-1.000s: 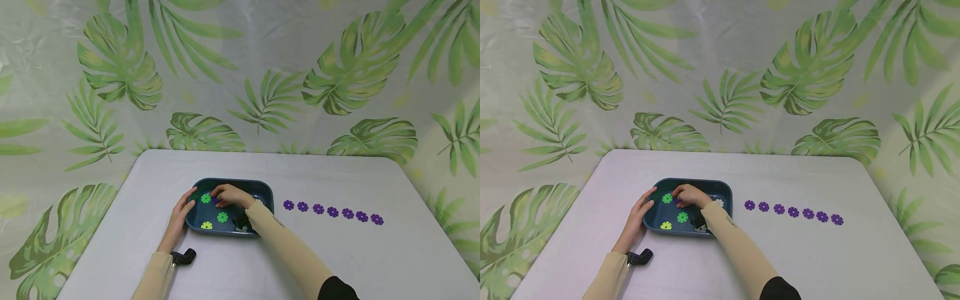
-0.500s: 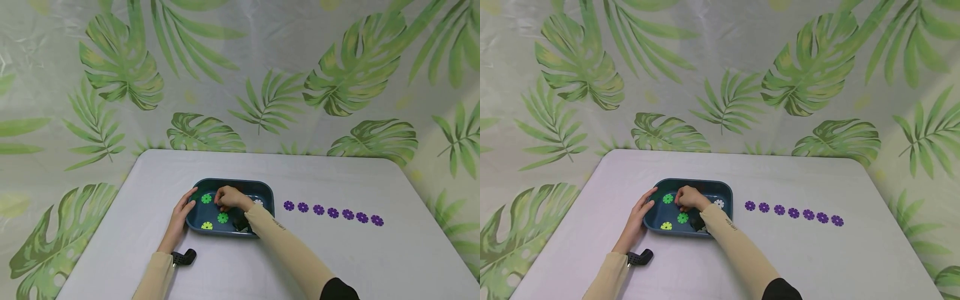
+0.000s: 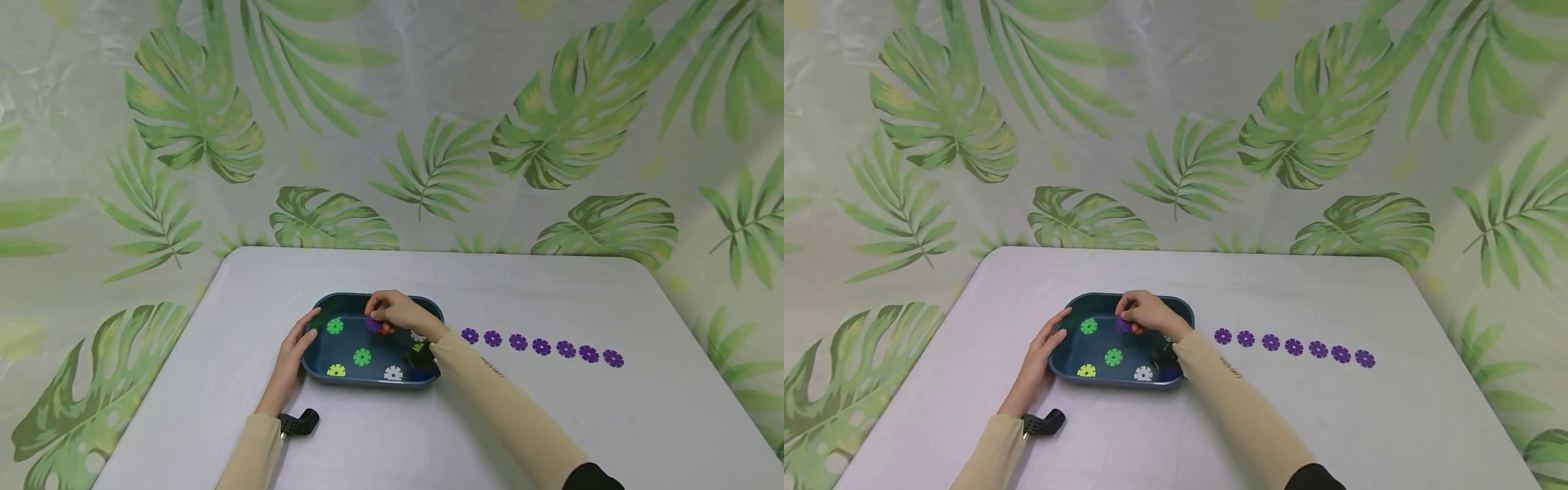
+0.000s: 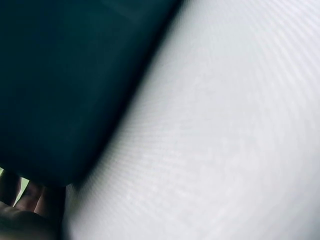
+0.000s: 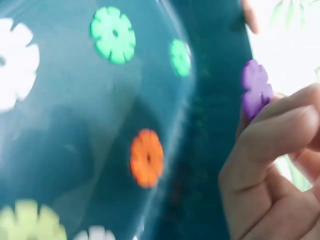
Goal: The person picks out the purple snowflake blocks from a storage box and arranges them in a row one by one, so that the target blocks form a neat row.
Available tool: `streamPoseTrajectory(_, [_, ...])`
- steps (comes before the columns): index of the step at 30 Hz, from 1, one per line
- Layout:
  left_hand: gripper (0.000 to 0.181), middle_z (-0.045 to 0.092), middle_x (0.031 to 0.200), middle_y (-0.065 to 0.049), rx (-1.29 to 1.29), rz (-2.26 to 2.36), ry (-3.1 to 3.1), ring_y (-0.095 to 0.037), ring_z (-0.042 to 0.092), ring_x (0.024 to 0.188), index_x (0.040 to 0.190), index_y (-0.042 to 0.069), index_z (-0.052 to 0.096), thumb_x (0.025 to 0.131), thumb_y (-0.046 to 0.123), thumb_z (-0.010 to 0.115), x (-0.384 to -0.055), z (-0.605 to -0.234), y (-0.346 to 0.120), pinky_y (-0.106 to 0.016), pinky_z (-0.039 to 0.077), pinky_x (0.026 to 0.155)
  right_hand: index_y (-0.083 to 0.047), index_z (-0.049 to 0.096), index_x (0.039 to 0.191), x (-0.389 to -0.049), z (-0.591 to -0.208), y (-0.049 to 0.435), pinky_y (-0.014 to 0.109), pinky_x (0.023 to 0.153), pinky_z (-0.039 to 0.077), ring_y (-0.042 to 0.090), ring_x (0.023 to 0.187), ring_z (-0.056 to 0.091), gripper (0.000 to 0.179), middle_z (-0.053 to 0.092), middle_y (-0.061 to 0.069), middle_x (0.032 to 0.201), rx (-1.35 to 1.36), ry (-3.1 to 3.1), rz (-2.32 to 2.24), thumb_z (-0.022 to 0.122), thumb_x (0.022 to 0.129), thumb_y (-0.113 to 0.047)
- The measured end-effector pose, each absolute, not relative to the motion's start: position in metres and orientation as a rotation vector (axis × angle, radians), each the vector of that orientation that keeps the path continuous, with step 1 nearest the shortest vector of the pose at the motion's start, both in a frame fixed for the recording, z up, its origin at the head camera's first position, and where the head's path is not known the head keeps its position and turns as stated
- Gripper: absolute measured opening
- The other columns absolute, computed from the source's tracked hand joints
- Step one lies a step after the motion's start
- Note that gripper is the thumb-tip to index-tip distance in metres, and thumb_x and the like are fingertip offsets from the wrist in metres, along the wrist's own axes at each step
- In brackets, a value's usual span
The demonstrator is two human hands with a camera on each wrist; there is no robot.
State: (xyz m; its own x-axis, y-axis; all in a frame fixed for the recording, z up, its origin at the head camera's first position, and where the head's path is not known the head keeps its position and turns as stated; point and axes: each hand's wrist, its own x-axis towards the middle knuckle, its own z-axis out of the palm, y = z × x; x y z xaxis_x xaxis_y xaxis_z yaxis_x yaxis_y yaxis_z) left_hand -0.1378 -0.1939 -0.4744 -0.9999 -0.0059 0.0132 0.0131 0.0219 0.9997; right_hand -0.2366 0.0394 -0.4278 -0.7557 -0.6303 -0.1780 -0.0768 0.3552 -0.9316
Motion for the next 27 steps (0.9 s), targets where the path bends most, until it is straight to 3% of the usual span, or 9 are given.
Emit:
streamPoseTrajectory(7, [0.045, 0.024, 0.155, -0.004, -0.009, -2.206, -2.224, -0.018, 0.014, 0.143, 0.146, 0.010, 0.039, 0.102, 0.018, 0.046, -0.137, -0.474, -0.194, -0.042, 0.011, 0.114, 0.004, 0.061, 0.107, -0.242, -0.417, 0.086, 0.025, 0.049, 0.040, 0.012, 0.051, 0.044, 0.017, 0.051, 0.007, 0.073, -0.560, 2.149, -1.472, 0.052, 0.097, -0.007])
streamPoseTrajectory(14, [0.044, 0.023, 0.155, -0.005, -0.005, -2.205, -2.230, -0.019, 0.013, 0.143, 0.146, 0.010, 0.039, 0.102, 0.014, 0.044, -0.137, -0.475, -0.194, -0.042, 0.011, 0.114, 0.006, 0.056, 0.112, -0.241, -0.412, 0.146, 0.025, 0.057, 0.048, 0.015, 0.061, 0.050, 0.021, 0.055, 0.014, 0.092, -0.453, 2.191, -1.539, 0.051, 0.099, -0.010])
streamPoseTrajectory(20, [0.042, 0.026, 0.154, -0.002, -0.016, -2.187, -2.213, -0.017, 0.014, 0.143, 0.145, 0.015, 0.042, 0.103, 0.015, 0.044, -0.144, -0.491, -0.199, -0.044, 0.011, 0.114, 0.008, 0.051, 0.118, -0.237, -0.419, 0.204, 0.031, 0.065, 0.051, 0.018, 0.066, 0.053, 0.026, 0.054, 0.013, 0.086, -0.379, 2.220, -1.570, 0.050, 0.100, -0.011])
streamPoseTrajectory(27, [0.042, 0.026, 0.154, -0.002, -0.019, -2.163, -2.215, -0.018, 0.014, 0.143, 0.145, 0.016, 0.042, 0.103, 0.016, 0.044, -0.147, -0.501, -0.200, -0.045, 0.011, 0.114, 0.010, 0.048, 0.120, -0.223, -0.430, 0.279, 0.034, 0.066, 0.052, 0.015, 0.066, 0.053, 0.030, 0.053, 0.011, 0.083, -0.281, 2.307, -1.602, 0.047, 0.101, -0.012])
